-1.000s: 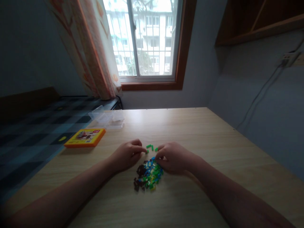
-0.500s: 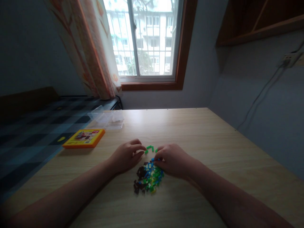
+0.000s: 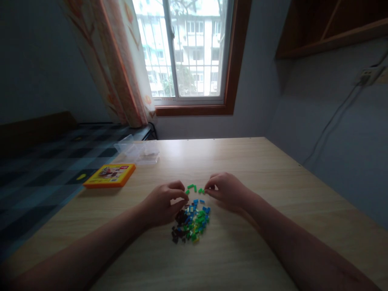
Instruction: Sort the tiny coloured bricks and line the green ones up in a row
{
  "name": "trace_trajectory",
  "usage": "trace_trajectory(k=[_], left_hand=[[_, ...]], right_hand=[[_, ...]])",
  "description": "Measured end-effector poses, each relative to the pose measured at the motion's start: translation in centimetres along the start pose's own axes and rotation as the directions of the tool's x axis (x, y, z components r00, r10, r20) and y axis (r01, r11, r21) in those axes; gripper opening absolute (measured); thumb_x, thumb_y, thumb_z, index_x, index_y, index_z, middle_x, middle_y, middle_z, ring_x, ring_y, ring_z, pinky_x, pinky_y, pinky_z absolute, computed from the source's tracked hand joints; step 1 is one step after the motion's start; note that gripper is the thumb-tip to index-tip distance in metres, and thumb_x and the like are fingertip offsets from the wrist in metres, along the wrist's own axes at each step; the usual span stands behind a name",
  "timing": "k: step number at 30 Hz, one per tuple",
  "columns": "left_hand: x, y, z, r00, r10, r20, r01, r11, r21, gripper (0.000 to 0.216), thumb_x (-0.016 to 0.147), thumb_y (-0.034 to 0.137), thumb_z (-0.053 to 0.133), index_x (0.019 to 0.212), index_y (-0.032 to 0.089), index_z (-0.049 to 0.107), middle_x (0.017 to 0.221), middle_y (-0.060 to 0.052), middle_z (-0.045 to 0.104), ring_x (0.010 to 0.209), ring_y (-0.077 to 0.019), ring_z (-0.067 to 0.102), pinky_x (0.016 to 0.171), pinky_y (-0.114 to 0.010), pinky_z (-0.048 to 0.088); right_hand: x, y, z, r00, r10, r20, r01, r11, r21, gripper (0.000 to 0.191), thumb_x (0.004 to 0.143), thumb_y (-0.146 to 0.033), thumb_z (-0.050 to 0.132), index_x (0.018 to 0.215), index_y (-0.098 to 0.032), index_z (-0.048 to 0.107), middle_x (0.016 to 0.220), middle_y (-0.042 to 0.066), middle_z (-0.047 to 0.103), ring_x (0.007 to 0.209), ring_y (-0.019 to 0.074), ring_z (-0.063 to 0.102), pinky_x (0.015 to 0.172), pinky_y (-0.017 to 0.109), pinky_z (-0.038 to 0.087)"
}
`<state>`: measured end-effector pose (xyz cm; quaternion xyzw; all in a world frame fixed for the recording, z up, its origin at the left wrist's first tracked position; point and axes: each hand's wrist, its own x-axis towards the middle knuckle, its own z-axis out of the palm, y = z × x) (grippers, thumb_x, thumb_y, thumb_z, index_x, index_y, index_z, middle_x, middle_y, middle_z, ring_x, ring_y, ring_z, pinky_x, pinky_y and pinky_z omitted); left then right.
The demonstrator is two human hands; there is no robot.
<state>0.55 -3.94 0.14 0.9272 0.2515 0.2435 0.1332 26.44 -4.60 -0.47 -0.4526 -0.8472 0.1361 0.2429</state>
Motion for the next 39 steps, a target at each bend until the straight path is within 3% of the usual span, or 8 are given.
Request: trace_trajectory(k=[4,9,14,19,29,39], left_hand=[[-0.2,0.4,0.0,0.997,0.012,0.074,-0.006,0.997,-0.074,0.027,0.072,0.008,0.055,0.085,0.022,0.075,0.09,-0.002,0.064,0.074,-0.0125,0.06,0.073,-0.025,0.049],[-0.3,0.3,0.0,0.991,0.017,0.131,-0.001,0.993,-0.118,0.038,0.062,0.004,0.047,0.079,0.022,0.076,0.088,-0.001,0.063,0.069,-0.0107,0.056,0.067,-0.022,0.046],[-0.1,0.3,-0.3,0.989,0.003,0.145,0.016,0.991,-0.133,0.034,0.063,0.004,0.047,0.072,0.02,0.075,0.082,-0.001,0.061,0.069,-0.0104,0.055,0.065,-0.021,0.045],[0.0,0.1,-0.7,0.986,-0.022,0.167,0.045,0.99,-0.132,0.029,0.066,0.006,0.05,0.072,0.02,0.075,0.082,-0.001,0.062,0.069,-0.0108,0.056,0.065,-0.021,0.045],[0.1,0.2,-0.8,0.969,0.015,0.245,0.024,0.987,-0.157,0.036,0.062,0.004,0.048,0.076,0.02,0.076,0.077,-0.001,0.059,0.066,-0.0107,0.054,0.061,-0.02,0.044],[0.1,-0.2,-1.3,0.984,-0.095,0.154,0.101,0.994,-0.033,0.027,0.068,0.011,0.052,0.075,0.022,0.076,0.081,-0.001,0.064,0.066,-0.0114,0.057,0.063,-0.022,0.045]], right_hand=[[0.0,0.9,0.1,1.0,0.025,0.009,-0.025,0.999,-0.027,0.013,0.08,-0.02,0.065,0.078,-0.02,0.077,0.073,0.002,0.07,0.062,0.0115,0.058,0.059,0.022,0.04],[-0.2,-0.1,0.3,0.999,-0.042,-0.027,0.041,0.998,-0.04,0.016,0.085,-0.023,0.063,0.088,-0.022,0.078,0.078,0.002,0.07,0.062,0.0105,0.059,0.061,0.022,0.04],[-0.5,-1.4,0.1,0.988,-0.154,-0.007,0.154,0.988,-0.021,0.014,0.086,-0.023,0.064,0.089,-0.022,0.078,0.077,0.001,0.069,0.059,0.0083,0.056,0.058,0.021,0.037],[-0.9,-2.0,0.0,0.972,-0.217,0.089,0.212,0.976,0.056,0.013,0.085,-0.021,0.064,0.088,-0.022,0.077,0.078,0.001,0.068,0.06,0.0082,0.055,0.058,0.02,0.037],[-1.2,-2.5,0.0,0.959,-0.216,0.182,0.197,0.973,0.121,0.015,0.078,-0.016,0.064,0.084,-0.021,0.077,0.077,0.001,0.068,0.063,0.0104,0.056,0.058,0.021,0.039],[-1.1,-2.1,0.0,0.968,-0.194,0.16,0.185,0.98,0.07,0.013,0.081,-0.017,0.064,0.082,-0.021,0.077,0.075,0.0,0.066,0.06,0.0093,0.054,0.058,0.021,0.038]])
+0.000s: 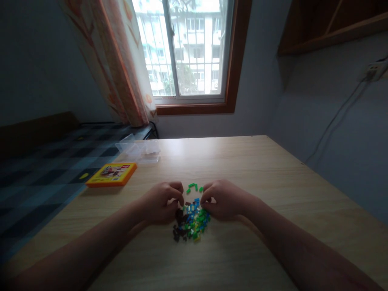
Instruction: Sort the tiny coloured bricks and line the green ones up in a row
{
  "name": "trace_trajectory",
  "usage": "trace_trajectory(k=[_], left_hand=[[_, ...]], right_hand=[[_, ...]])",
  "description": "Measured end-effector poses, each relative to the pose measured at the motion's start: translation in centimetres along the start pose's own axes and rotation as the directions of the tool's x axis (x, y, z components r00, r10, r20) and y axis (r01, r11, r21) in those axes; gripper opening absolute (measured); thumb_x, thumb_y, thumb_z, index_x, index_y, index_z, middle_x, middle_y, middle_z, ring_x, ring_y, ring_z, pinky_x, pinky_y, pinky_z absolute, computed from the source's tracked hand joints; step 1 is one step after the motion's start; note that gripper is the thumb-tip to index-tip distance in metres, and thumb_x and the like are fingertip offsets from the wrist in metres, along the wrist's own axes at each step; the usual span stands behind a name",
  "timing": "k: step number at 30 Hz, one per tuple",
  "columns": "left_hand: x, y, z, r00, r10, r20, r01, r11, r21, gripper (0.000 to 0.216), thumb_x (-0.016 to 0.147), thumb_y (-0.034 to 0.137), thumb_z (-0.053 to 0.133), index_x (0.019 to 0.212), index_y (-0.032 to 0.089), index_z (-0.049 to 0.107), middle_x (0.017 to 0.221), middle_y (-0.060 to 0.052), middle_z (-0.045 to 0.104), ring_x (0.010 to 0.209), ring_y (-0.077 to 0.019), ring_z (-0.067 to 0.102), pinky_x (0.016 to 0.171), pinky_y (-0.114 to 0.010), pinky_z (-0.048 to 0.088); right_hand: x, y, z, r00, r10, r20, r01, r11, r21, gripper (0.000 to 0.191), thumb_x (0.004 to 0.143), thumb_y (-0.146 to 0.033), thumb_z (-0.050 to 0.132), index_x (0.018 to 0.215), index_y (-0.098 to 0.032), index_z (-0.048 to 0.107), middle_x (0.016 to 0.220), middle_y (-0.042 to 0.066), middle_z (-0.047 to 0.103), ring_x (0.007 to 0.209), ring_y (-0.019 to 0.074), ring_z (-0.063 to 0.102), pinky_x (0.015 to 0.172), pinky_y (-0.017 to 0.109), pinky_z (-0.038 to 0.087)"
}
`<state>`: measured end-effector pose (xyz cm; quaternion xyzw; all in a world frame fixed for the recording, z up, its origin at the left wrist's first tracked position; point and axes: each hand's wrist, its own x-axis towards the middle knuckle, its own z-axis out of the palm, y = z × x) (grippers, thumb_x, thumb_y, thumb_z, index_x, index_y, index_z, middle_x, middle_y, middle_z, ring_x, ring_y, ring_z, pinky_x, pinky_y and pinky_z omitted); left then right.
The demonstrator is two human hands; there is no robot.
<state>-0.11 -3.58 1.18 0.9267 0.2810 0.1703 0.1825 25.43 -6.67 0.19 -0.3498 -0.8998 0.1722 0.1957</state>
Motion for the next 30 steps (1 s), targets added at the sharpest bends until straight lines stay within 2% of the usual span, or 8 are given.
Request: trace_trajectory(k=[4,7,14,18,22,24,27,30], left_hand=[[0.1,-0.2,0.0,1.0,-0.009,-0.025,0.008,0.999,-0.037,0.032,0.066,0.008,0.051,0.076,0.022,0.078,0.081,-0.001,0.064,0.066,-0.011,0.057,0.064,-0.021,0.045],[0.0,-0.1,0.1,1.0,0.001,0.003,-0.001,0.999,-0.047,0.035,0.066,0.008,0.051,0.077,0.024,0.079,0.084,-0.001,0.065,0.066,-0.0103,0.057,0.063,-0.02,0.045],[0.1,-0.4,-0.4,1.0,-0.029,0.01,0.028,0.998,0.06,0.035,0.065,0.008,0.05,0.075,0.025,0.078,0.081,0.001,0.065,0.063,-0.01,0.056,0.062,-0.022,0.044],[0.0,-1.0,-0.5,0.998,-0.053,-0.014,0.054,0.991,0.118,0.041,0.068,0.009,0.049,0.088,0.029,0.079,0.085,0.001,0.066,0.064,-0.0107,0.058,0.063,-0.023,0.045],[-0.1,-1.3,0.0,1.0,-0.007,-0.009,0.008,0.99,0.139,0.047,0.071,0.01,0.05,0.104,0.031,0.076,0.092,-0.001,0.066,0.069,-0.0127,0.061,0.067,-0.025,0.047],[-0.1,-1.2,0.1,0.998,-0.008,-0.057,0.016,0.99,0.143,0.048,0.072,0.009,0.049,0.107,0.03,0.075,0.094,-0.001,0.066,0.07,-0.0126,0.06,0.068,-0.025,0.047],[-0.1,-0.8,0.2,0.991,-0.02,-0.134,0.038,0.99,0.134,0.044,0.073,0.008,0.049,0.101,0.027,0.076,0.093,-0.002,0.065,0.066,-0.0111,0.057,0.066,-0.024,0.046],[0.0,-0.5,0.1,0.993,-0.014,-0.119,0.027,0.993,0.116,0.041,0.071,0.007,0.049,0.094,0.026,0.078,0.09,-0.001,0.064,0.065,-0.0101,0.056,0.064,-0.023,0.045]], right_hand=[[0.0,0.0,0.0,1.0,0.0,-0.004,0.0,1.0,0.028,0.014,0.08,-0.016,0.065,0.083,-0.021,0.077,0.075,0.0,0.066,0.061,0.0094,0.054,0.057,0.021,0.038],[0.0,0.0,0.0,1.0,-0.008,0.015,0.007,0.996,0.085,0.016,0.079,-0.015,0.064,0.085,-0.021,0.077,0.075,0.0,0.067,0.062,0.0099,0.055,0.058,0.021,0.039],[0.0,-0.4,-0.5,0.999,-0.014,0.035,0.009,0.99,0.141,0.021,0.079,-0.012,0.061,0.087,-0.02,0.078,0.078,0.002,0.069,0.063,0.0109,0.057,0.059,0.022,0.041],[0.0,-0.5,-0.5,0.999,0.003,0.033,-0.006,0.994,0.112,0.019,0.079,-0.013,0.062,0.087,-0.02,0.078,0.078,0.002,0.069,0.063,0.0109,0.056,0.059,0.021,0.04],[0.0,-0.2,-0.3,1.0,0.0,0.027,-0.003,0.995,0.095,0.02,0.079,-0.013,0.062,0.086,-0.022,0.078,0.079,0.001,0.069,0.064,0.0108,0.057,0.06,0.021,0.041],[0.0,-0.1,-0.2,1.0,0.001,0.022,-0.003,0.996,0.091,0.02,0.079,-0.012,0.062,0.086,-0.022,0.078,0.081,0.001,0.07,0.064,0.0104,0.058,0.06,0.021,0.041],[0.0,0.1,-0.1,1.0,0.001,0.015,-0.002,0.997,0.077,0.019,0.078,-0.013,0.063,0.087,-0.022,0.078,0.08,0.001,0.07,0.064,0.0104,0.058,0.06,0.021,0.041],[-0.1,0.1,0.0,0.999,-0.007,0.036,0.005,0.998,0.059,0.016,0.079,-0.016,0.065,0.086,-0.022,0.078,0.079,0.001,0.069,0.064,0.0111,0.058,0.061,0.021,0.041]])
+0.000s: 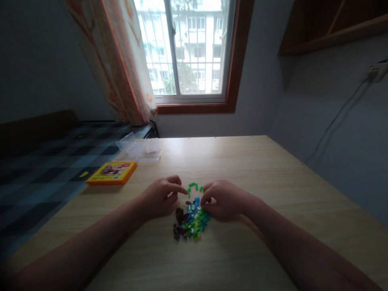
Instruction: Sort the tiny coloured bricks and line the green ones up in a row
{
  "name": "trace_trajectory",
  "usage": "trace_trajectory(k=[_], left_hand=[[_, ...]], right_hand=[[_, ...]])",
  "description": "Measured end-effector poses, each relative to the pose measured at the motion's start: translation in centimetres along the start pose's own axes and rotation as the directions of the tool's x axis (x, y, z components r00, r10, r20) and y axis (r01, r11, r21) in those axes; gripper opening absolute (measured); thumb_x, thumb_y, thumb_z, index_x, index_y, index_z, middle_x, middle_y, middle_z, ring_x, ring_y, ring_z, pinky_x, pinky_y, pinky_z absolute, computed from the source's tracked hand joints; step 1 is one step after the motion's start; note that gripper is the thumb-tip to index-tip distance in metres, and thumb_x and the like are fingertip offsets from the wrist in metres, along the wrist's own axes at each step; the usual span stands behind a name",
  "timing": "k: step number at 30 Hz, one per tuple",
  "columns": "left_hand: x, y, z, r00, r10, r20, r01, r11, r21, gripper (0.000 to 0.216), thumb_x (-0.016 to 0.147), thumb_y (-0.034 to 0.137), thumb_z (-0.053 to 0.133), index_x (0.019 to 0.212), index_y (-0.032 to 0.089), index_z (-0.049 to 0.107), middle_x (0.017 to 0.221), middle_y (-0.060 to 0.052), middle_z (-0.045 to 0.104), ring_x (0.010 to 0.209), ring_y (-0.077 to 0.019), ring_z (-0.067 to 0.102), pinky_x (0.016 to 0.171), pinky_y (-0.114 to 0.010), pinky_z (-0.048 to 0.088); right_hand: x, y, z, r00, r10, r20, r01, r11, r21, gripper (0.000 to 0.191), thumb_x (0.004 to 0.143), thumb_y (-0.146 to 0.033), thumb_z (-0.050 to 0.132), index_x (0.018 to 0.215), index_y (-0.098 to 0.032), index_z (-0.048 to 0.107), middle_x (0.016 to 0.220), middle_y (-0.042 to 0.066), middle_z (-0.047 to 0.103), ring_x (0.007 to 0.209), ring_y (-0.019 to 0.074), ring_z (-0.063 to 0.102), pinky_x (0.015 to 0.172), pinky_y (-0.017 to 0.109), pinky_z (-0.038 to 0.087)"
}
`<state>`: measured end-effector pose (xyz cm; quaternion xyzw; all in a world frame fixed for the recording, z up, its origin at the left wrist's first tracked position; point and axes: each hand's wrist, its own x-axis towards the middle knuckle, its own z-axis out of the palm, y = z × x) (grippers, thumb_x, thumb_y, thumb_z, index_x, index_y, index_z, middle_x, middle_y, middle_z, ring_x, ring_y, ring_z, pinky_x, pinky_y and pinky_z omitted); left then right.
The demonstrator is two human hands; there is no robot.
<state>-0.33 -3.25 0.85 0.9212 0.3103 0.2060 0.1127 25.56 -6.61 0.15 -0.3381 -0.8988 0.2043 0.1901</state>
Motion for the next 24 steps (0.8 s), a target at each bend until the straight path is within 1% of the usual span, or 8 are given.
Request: trace_trajectory(k=[3,5,7,12,19,24], left_hand=[[0.02,0.13,0.08,0.999,0.002,0.054,-0.001,1.0,-0.003,0.042,0.071,0.007,0.05,0.094,0.028,0.078,0.09,-0.001,0.064,0.067,-0.0106,0.058,0.065,-0.024,0.046],[0.08,0.04,0.22,0.996,0.008,0.094,-0.01,1.0,0.019,0.042,0.072,0.009,0.05,0.096,0.029,0.078,0.091,-0.001,0.064,0.071,-0.0119,0.06,0.069,-0.025,0.047],[0.14,-0.16,0.41,0.994,0.003,0.11,-0.01,0.998,0.058,0.041,0.074,0.01,0.051,0.1,0.029,0.077,0.094,-0.002,0.065,0.075,-0.0137,0.062,0.073,-0.026,0.049],[0.17,-0.45,0.82,0.997,-0.003,0.078,-0.004,0.995,0.095,0.047,0.077,0.009,0.048,0.113,0.028,0.072,0.1,-0.003,0.066,0.079,-0.0151,0.064,0.076,-0.028,0.051],[0.11,-0.12,0.77,0.999,0.012,0.041,-0.015,0.997,0.075,0.046,0.076,0.008,0.049,0.11,0.027,0.073,0.101,-0.003,0.066,0.077,-0.0141,0.064,0.076,-0.027,0.051],[0.18,-0.19,0.66,0.999,0.005,0.043,-0.008,0.997,0.07,0.043,0.076,0.008,0.048,0.106,0.026,0.074,0.098,-0.002,0.066,0.076,-0.0138,0.064,0.075,-0.027,0.05]], right_hand=[[0.03,-0.04,0.09,1.0,0.009,0.019,-0.008,1.0,-0.024,0.015,0.08,-0.019,0.065,0.088,-0.022,0.078,0.079,0.001,0.068,0.065,0.011,0.058,0.06,0.021,0.041],[0.07,-0.08,0.14,1.0,0.019,0.022,-0.018,0.999,-0.036,0.015,0.081,-0.021,0.065,0.087,-0.022,0.078,0.077,0.001,0.068,0.063,0.0104,0.057,0.059,0.021,0.04],[0.1,-0.11,0.16,1.0,0.023,0.018,-0.022,0.999,-0.049,0.014,0.082,-0.021,0.065,0.086,-0.021,0.078,0.075,0.0,0.067,0.062,0.0098,0.056,0.058,0.02,0.038],[0.07,-0.21,-0.12,1.0,0.025,0.005,-0.025,0.999,-0.045,0.013,0.083,-0.019,0.064,0.084,-0.021,0.077,0.075,0.001,0.067,0.061,0.0091,0.054,0.058,0.02,0.038],[-0.05,-0.2,-0.41,0.999,0.01,0.052,-0.009,1.0,-0.002,0.023,0.076,-0.014,0.065,0.093,-0.022,0.078,0.085,0.002,0.071,0.069,0.0126,0.06,0.063,0.023,0.042],[0.01,-0.28,-0.31,0.997,0.015,0.075,-0.013,1.0,-0.018,0.025,0.075,-0.014,0.063,0.093,-0.023,0.078,0.085,0.002,0.071,0.068,0.0127,0.06,0.064,0.023,0.043]])
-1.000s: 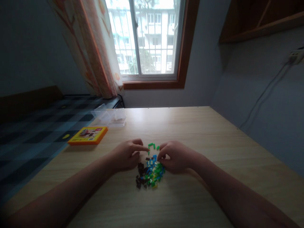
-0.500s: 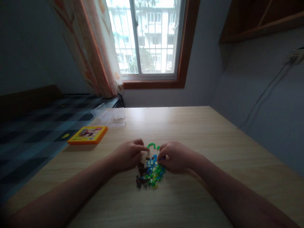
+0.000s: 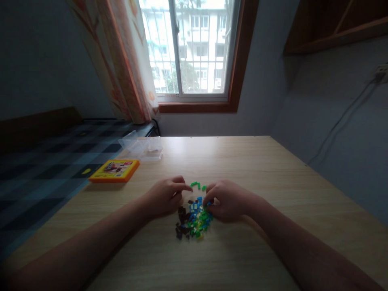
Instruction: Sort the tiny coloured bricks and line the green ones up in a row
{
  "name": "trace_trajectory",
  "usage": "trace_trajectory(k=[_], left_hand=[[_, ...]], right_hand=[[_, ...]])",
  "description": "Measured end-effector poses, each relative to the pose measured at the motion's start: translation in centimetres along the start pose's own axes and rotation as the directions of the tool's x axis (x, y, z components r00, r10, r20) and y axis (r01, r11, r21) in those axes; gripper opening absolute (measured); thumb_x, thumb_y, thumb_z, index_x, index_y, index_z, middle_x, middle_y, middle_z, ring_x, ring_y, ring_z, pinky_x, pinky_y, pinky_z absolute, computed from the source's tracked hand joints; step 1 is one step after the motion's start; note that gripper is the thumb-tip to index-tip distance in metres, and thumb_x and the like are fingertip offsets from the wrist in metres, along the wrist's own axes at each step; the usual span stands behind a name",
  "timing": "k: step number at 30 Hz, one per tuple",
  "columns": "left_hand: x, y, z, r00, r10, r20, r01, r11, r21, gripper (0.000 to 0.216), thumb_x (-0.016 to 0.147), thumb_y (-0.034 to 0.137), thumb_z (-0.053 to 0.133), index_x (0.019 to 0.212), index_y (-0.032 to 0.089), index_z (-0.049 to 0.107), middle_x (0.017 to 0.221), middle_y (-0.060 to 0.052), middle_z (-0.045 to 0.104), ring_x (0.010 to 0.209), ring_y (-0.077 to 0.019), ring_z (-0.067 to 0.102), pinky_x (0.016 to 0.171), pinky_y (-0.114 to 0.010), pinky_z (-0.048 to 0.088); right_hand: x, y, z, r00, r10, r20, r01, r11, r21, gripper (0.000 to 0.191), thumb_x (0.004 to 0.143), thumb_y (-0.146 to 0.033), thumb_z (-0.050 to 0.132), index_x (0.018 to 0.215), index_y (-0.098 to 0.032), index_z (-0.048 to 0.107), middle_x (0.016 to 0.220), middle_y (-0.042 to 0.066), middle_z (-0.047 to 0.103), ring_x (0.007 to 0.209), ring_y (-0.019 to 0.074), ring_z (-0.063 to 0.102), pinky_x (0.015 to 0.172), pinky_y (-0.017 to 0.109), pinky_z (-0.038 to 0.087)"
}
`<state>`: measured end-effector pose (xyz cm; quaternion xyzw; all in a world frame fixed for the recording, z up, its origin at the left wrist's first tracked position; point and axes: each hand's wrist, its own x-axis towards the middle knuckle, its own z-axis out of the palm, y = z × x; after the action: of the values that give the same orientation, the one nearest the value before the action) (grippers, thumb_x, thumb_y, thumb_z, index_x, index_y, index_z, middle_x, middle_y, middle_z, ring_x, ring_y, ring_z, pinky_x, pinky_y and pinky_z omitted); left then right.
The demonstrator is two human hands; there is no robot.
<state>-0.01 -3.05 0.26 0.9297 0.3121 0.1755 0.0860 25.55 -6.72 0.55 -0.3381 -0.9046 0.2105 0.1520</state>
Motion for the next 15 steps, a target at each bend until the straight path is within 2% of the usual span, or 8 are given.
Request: trace_trajectory(k=[15], left_hand=[[-0.07,0.15,-0.01,0.999,0.001,-0.047,-0.002,0.999,-0.033,0.037,0.077,0.009,0.049,0.097,0.024,0.076,0.096,-0.003,0.067,0.07,-0.0122,0.061,0.071,-0.026,0.05]], right_hand=[[-0.12,0.28,-0.12,0.999,0.031,-0.025,-0.032,0.998,-0.049,0.024,0.074,-0.015,0.066,0.094,-0.023,0.078,0.084,0.001,0.07,0.067,0.0117,0.06,0.061,0.022,0.04]])
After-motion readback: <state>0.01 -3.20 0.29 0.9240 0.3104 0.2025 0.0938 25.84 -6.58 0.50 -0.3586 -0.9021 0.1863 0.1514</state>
